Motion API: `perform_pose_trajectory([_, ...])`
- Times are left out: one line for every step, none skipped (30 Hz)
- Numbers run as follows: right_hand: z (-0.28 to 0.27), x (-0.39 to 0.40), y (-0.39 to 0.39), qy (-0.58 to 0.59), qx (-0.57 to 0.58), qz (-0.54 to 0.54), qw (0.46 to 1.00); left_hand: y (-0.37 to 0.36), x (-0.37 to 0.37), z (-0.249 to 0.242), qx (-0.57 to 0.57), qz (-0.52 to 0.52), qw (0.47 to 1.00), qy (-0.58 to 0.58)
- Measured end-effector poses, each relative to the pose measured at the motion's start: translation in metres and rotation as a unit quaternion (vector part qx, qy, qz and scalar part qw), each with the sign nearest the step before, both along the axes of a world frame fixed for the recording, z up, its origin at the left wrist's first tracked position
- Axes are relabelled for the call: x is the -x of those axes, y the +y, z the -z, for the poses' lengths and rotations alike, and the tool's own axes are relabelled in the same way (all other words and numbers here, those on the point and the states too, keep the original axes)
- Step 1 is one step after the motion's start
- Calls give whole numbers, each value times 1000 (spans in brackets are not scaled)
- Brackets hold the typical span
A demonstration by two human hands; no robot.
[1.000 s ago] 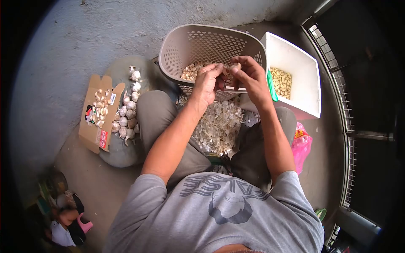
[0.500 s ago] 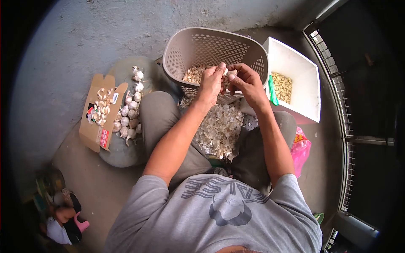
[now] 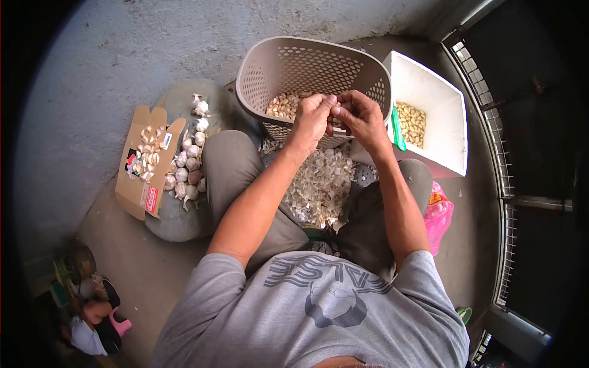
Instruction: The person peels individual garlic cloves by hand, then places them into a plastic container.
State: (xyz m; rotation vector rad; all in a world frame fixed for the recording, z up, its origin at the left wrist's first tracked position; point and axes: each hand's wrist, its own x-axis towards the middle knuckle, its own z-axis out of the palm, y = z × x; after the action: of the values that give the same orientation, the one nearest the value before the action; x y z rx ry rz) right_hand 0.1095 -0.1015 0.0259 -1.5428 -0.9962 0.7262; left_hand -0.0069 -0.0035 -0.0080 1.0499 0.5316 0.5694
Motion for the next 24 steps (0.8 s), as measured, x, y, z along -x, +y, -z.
perform_pose_trajectory([-1,0,0,-18,5,-2,1000,-1,1,0,1,1,1000,0])
perform_pose_trajectory([-2,0,0,-20,2,-1,1000,-1,1,0,1,2,1000,0])
perform_pose_trajectory([-2,0,0,-22,-2,0,1000,0,1,1,-8,3,1000,-8])
perform_pose_trajectory([-2,2,-1,-24,-5,2,1000,0,0,5,-17,3,1000,-16])
perform_pose_trajectory([-3,2,-2,-14,-1,1,1000,1,0,7,-26,3,999,-25])
perform_pose_trajectory([-6,2,-1,-5,3,0,1000,4,-3,10,-58,-11,998,-11])
perform_pose_trajectory([-7,2,-1,5,7,0,1000,5,-5,14,-89,-25,996,4])
perform_pose_trajectory([-7,2,2,6,-1,17,1000,6,-7,19,-120,-38,992,20])
perform_pose_trajectory([-5,2,5,8,-7,35,999,7,-6,19,-138,-58,988,42])
perform_pose_trajectory([-3,0,7,10,-13,53,998,9,-5,19,-157,-78,983,63])
perform_pose_trajectory([1,-6,10,-24,-3,62,998,11,-5,18,-175,-97,976,83])
perform_pose_trajectory([4,-11,13,-58,7,69,996,11,-7,14,-240,-125,957,105])
perform_pose_trajectory([7,-15,14,-92,17,76,993,10,-10,13,-238,-119,961,72])
perform_pose_trajectory([11,-16,13,-95,10,66,993,9,-13,13,-235,-113,965,39])
perform_pose_trajectory([10,-15,14,-99,3,56,993,11,-16,14,-233,-108,966,5])
perform_pose_trajectory([10,-16,15,-104,-3,46,994,13,-19,17,-184,-86,978,-40])
perform_pose_trajectory([10,-15,13,-127,-6,42,991,13,-18,21,-175,-60,982,-28])
perform_pose_trajectory([2,-9,10,-151,-9,37,988,14,-13,14,-165,-34,986,-16])
perform_pose_trajectory([-3,-5,7,-173,-10,33,984,13,-8,9,-153,-6,988,-3])
perform_pose_trajectory([-4,-5,5,-193,41,35,980,15,-8,9,-133,4,991,-5])
perform_pose_trajectory([-4,-5,4,-195,47,30,979,14,-8,10,-149,7,989,6])
perform_pose_trajectory([-4,-4,4,-197,53,25,979,14,-7,10,-165,10,986,17])
perform_pose_trajectory([-4,-4,4,-200,58,18,978,15,-7,9,-181,11,983,26])
perform_pose_trajectory([-6,-2,4,-181,39,8,983,14,-7,6,-145,-2,989,11])
